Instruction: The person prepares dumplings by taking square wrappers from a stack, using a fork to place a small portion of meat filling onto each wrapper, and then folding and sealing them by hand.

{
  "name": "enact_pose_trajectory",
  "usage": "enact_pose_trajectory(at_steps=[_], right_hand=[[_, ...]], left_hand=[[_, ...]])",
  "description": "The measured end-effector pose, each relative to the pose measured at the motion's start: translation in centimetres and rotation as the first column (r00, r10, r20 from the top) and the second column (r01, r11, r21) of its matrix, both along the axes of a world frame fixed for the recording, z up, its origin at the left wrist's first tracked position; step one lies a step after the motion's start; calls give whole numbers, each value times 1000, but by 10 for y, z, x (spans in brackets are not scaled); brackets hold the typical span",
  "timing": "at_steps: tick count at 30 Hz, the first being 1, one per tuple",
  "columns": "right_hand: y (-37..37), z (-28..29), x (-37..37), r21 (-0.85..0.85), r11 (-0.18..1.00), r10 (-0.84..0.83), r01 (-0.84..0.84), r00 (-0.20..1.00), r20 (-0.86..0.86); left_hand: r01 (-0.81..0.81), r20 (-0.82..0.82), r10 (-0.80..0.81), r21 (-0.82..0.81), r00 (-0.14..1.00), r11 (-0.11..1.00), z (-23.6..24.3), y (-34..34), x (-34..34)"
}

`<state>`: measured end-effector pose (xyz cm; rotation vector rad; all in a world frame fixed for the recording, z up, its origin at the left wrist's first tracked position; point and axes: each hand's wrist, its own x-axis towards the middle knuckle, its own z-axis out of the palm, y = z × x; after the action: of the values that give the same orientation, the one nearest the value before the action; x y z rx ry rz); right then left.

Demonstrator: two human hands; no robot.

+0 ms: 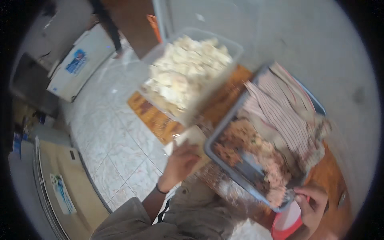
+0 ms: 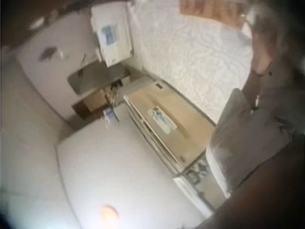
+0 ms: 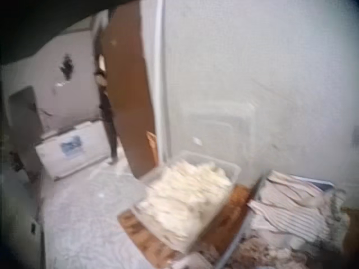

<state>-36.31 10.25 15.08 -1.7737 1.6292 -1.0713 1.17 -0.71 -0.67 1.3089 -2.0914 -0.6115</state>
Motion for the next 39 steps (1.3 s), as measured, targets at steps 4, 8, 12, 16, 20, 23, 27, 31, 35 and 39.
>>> enact_pose_trajectory(at_steps=[4,8,12,16,20,23,27,31,35,39], right_hand=[[12,-12,-21,-65,998,-11,19,992,123],[15,-27,-36,-121,992,-10,34,981,194],[14,-42,-52,-111,994,47,-14,953,300],[22,-57,-63,-120,991,-25,65,949,314],[26,-64,-52,-75,982,-139,175,929,342],[34,-28,-26,-17,999,-33,42,941,337],[44,-15,-5,-233,956,-146,181,976,161],[24,-9,30,-187,957,-151,223,930,336],[-11,-25,47,102,971,-115,216,798,-592],[-7,-19,49,70,966,-181,247,850,-495]], left_hand=[[-30,-28,32,51,999,998,-1,1,0],[-27,-83,33,74,996,997,-5,-1,4],[-75,-238,111,154,965,985,-7,-2,4],[-9,-216,17,38,976,999,-16,3,14],[-29,42,35,-126,998,992,-9,16,-9],[0,96,16,-171,995,985,-17,7,-22],[-2,2,3,-119,1000,993,-16,1,-15],[18,2,-18,-104,1000,994,-9,-3,-20],[17,65,-13,-71,998,997,-7,-6,-25],[68,8,-68,30,998,997,-6,-9,-18]])
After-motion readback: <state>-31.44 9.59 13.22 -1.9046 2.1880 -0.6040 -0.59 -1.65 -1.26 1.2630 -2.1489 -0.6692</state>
